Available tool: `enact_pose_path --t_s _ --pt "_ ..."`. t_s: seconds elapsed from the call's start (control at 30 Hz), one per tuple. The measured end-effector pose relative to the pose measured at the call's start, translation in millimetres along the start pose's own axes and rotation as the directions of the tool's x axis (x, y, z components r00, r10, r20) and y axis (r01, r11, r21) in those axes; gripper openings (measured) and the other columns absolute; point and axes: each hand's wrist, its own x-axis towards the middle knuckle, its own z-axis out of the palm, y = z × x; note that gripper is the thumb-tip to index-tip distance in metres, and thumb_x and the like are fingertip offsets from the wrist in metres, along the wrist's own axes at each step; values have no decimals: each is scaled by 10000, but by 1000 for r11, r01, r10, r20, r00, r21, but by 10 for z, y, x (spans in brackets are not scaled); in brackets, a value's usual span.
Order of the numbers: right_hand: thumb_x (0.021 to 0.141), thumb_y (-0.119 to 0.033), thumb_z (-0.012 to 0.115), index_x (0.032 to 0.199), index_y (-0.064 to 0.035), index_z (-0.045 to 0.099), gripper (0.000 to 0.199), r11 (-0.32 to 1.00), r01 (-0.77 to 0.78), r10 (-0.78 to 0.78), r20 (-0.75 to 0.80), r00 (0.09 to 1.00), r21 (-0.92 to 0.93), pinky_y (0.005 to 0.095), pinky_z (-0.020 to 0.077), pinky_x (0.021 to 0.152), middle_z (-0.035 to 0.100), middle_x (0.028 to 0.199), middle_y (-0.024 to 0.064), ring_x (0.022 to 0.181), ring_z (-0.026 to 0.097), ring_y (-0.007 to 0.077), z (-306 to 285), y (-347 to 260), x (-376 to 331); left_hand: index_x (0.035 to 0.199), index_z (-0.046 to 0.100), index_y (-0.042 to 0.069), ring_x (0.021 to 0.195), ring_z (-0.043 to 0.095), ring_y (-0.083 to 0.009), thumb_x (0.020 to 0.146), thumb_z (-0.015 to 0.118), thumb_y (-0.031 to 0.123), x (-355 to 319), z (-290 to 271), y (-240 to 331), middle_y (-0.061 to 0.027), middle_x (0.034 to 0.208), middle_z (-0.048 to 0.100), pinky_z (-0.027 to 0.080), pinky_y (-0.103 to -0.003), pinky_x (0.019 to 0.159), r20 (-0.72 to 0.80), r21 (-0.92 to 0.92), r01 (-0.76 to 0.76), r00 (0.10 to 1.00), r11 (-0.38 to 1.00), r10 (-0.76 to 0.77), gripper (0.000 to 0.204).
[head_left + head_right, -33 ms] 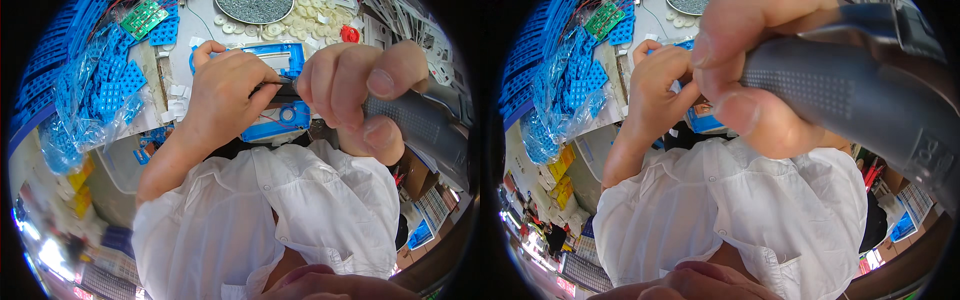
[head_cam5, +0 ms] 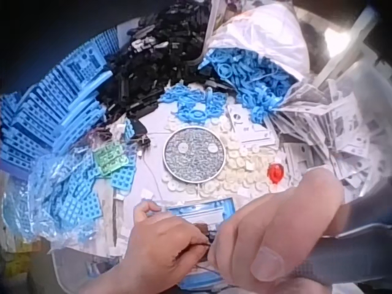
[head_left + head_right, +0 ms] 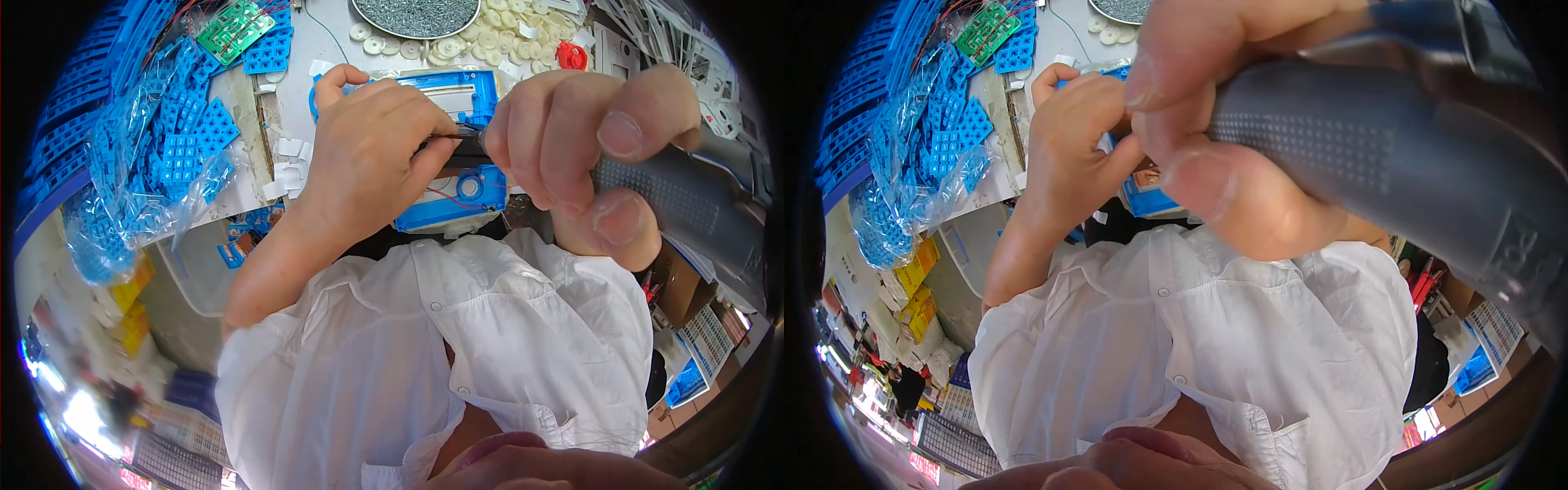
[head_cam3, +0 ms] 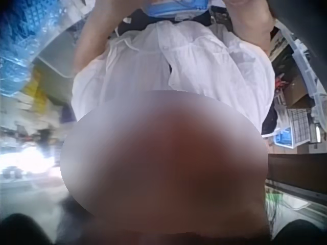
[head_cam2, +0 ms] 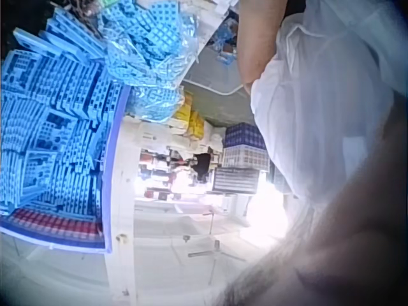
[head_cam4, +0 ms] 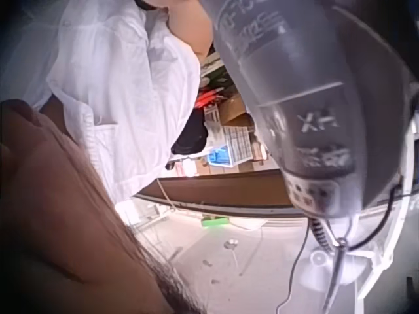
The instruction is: Assembling small electronic and mechanical components into a blue toy housing using manual manipulation and a hot glue gun.
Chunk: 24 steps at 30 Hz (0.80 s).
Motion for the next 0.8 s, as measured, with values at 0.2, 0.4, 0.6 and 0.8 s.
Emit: enact_pose_path --t_s 0.2,0.4,0.6,0.8 --pt "998 -254 654 1293 -159 473 359 999 -17 14 88 996 34 309 439 590 539 720 -26 637 528 126 -84 60 62 818 687 162 807 613 -187 730 839 175 -8 10 36 31 805 641 341 -474 944 -26 117 -74 997 990 78 176" --pt "986 -269 683 1242 -141 502 338 999 8 -19 -206 978 -54 309 416 570 524 700 -19 607 498 131 108 133 -100 1054 679 168 981 602 -204 700 873 280 -172 -42 -29 37 1027 651 305 -472 949 -69 89 7 998 996 -1 418" --pt "987 -270 688 1171 -127 492 305 999 -2 -15 -338 941 -50 308 405 560 508 681 -9 593 483 124 346 330 -114 1143 684 182 1013 598 -197 694 872 315 -530 265 -156 45 1082 664 293 -467 945 -102 212 12 995 977 10 505" --pt "989 -262 683 1138 -121 467 297 998 57 -62 -247 967 -28 313 407 544 507 670 -3 587 486 127 305 471 -88 1086 699 180 986 590 -151 687 862 339 -540 304 -169 69 1041 650 282 -482 972 -131 230 10 991 973 21 459"
